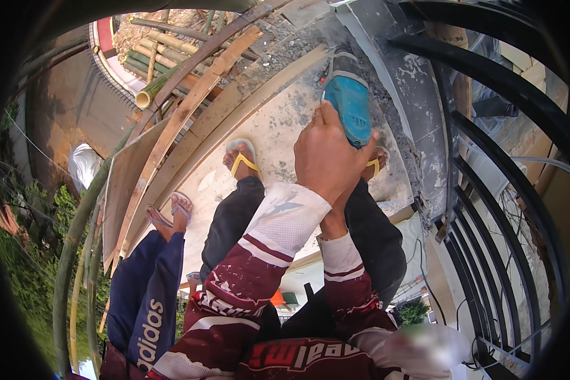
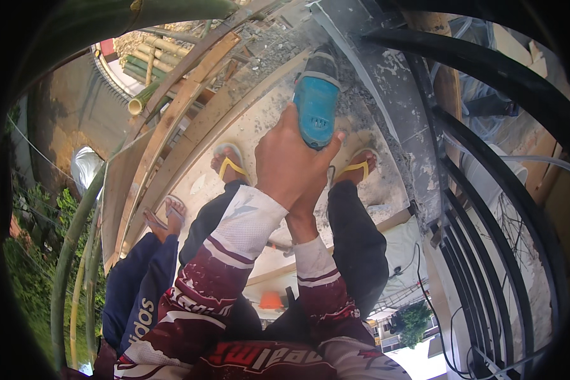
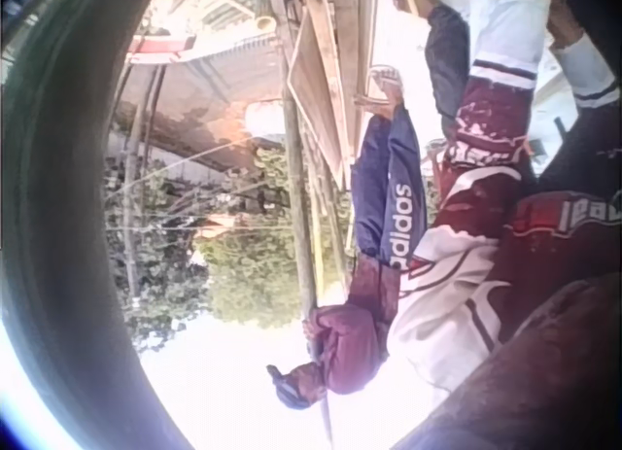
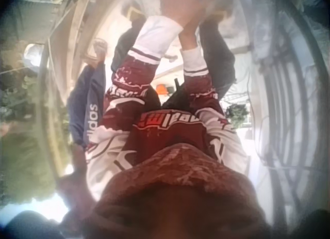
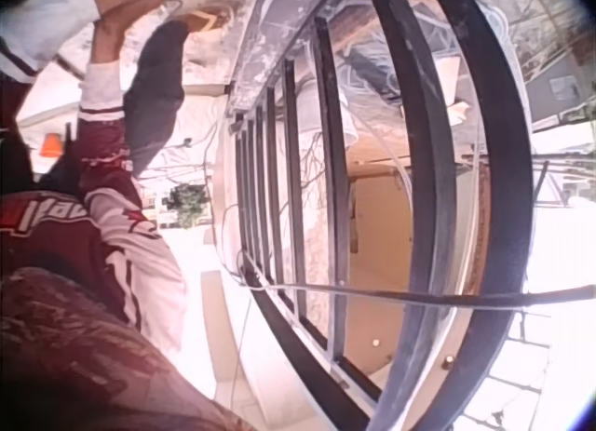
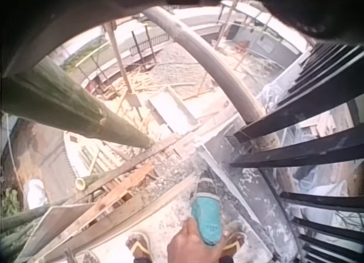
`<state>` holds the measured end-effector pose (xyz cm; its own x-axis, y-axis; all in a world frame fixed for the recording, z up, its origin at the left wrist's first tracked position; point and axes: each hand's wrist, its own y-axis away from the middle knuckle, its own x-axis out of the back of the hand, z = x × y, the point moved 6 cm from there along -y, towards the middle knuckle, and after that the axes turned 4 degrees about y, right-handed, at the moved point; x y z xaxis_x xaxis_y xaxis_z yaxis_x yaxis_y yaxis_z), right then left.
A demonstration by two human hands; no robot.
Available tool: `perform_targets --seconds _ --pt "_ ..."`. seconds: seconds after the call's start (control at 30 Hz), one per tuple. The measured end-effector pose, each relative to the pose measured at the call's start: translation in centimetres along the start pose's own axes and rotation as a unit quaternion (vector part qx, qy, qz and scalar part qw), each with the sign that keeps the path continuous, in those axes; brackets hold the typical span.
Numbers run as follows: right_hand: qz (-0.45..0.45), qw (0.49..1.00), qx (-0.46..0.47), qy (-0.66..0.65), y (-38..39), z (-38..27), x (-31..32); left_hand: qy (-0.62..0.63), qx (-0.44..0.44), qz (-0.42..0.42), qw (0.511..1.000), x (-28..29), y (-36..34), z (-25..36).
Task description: The person uses a corded Makita rotary hammer drill to break and remove sections of a concrete wall or ledge. They repeatedly drill into the concrete, pause to clear debris by hand, and continue drilling along the same area.
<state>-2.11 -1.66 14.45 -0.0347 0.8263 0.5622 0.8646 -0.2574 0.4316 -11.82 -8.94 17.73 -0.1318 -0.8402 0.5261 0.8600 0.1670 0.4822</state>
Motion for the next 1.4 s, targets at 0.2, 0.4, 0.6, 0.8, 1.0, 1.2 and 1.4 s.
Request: perform_targets --seconds 0.2,0.4,0.6,0.8,1.0,1.2,1.4 --pt "-0.007 1.0 -0.01 -0.005 0.1 -0.1 0.2 -0.003 0.024 -0.063 0.998 -0.6 -0.5 0.6" --pt "-0.025 0.999 -0.031 -0.028 0.5 0.1 -1.0 -0.02 -0.039 -0.01 0.999 -0.2 -0.5 -0.1" --pt "-0.048 0.994 -0.064 -0.071 1.2 0.4 -3.4 -0.015 -0.027 -0.025 0.999 0.9 -0.6 -2.3" --pt "-0.054 0.991 -0.083 -0.087 2.1 0.2 -4.7 -0.036 -0.034 -0.023 0.998 1.4 -0.2 -3.4" --pt "-0.055 0.989 -0.094 -0.097 2.3 0.4 -5.3 -0.044 -0.023 -0.064 0.997 0.7 -0.1 -3.6" --pt "-0.054 0.988 -0.097 -0.105 2.3 0.1 -5.6 -0.071 -0.085 -0.021 0.994 0.3 -0.2 -2.9" --pt "-0.057 0.986 -0.105 -0.117 2.5 0.0 -5.8 -0.071 -0.08 -0.026 0.994 0.2 -0.2 -2.0"
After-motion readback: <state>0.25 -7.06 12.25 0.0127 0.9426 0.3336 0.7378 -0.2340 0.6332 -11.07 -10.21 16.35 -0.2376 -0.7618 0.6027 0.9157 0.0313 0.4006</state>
